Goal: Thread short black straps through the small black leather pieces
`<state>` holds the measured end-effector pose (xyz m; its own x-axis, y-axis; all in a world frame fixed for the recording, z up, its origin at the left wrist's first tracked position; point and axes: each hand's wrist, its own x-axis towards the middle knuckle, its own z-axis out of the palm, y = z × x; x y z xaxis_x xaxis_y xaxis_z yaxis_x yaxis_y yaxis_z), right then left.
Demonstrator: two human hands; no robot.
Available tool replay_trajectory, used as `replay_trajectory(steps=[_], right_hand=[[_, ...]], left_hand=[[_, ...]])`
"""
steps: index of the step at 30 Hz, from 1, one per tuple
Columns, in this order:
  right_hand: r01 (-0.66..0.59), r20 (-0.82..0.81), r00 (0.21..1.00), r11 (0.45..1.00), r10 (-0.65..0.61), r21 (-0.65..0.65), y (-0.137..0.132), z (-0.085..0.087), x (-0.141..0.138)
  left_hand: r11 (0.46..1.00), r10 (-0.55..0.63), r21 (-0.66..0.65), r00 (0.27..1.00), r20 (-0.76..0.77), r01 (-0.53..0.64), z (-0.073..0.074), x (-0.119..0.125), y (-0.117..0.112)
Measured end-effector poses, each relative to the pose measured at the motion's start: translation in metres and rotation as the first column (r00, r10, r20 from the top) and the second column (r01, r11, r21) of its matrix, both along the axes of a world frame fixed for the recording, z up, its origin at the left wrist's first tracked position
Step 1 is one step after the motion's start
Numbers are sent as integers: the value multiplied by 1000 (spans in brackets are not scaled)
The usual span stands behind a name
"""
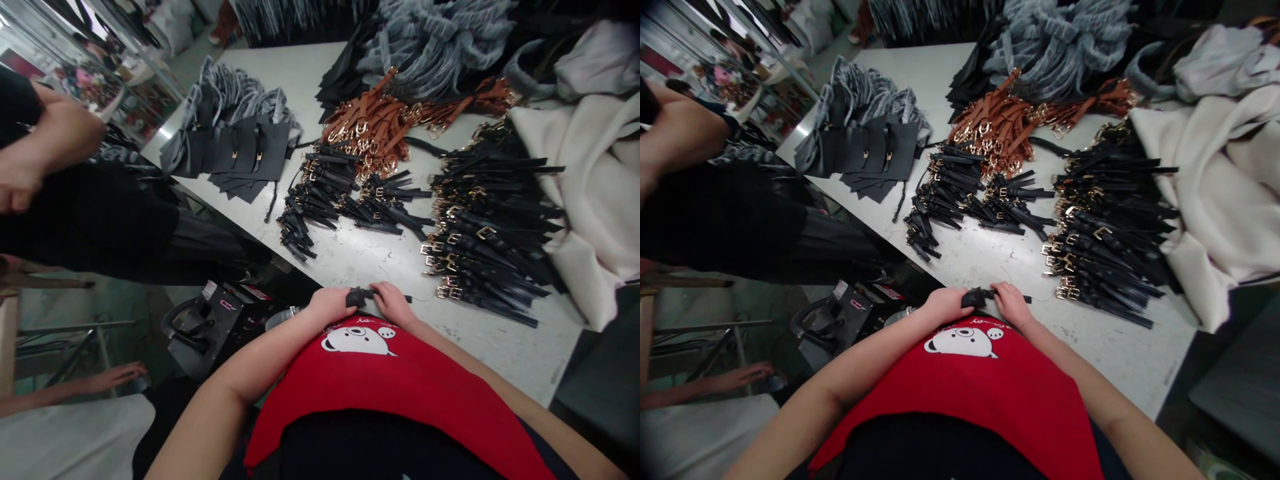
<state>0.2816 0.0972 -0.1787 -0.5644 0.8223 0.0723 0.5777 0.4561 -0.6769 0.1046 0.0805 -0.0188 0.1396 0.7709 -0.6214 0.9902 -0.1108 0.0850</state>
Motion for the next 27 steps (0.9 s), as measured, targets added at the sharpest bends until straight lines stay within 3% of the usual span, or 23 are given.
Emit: replay_trajectory(steps=[6, 11, 18, 27], right_hand=[[-20, -8, 1000, 1000, 20, 10, -1, 2, 1], [-63, 51, 997, 997, 61, 45, -1, 6, 1], [75, 124, 989, 996, -82, 54, -5, 9, 2], [100, 142, 985, 995, -101, 14, -3, 5, 2]], left_hand=[[998, -58, -28, 998, -16, 58, 2, 20, 18], [994, -93, -56, 995, -33, 91, 9, 19, 26], [986, -132, -110, 991, -34, 128, 14, 28, 34], [965, -168, -209, 985, -43, 156, 12, 43, 44]])
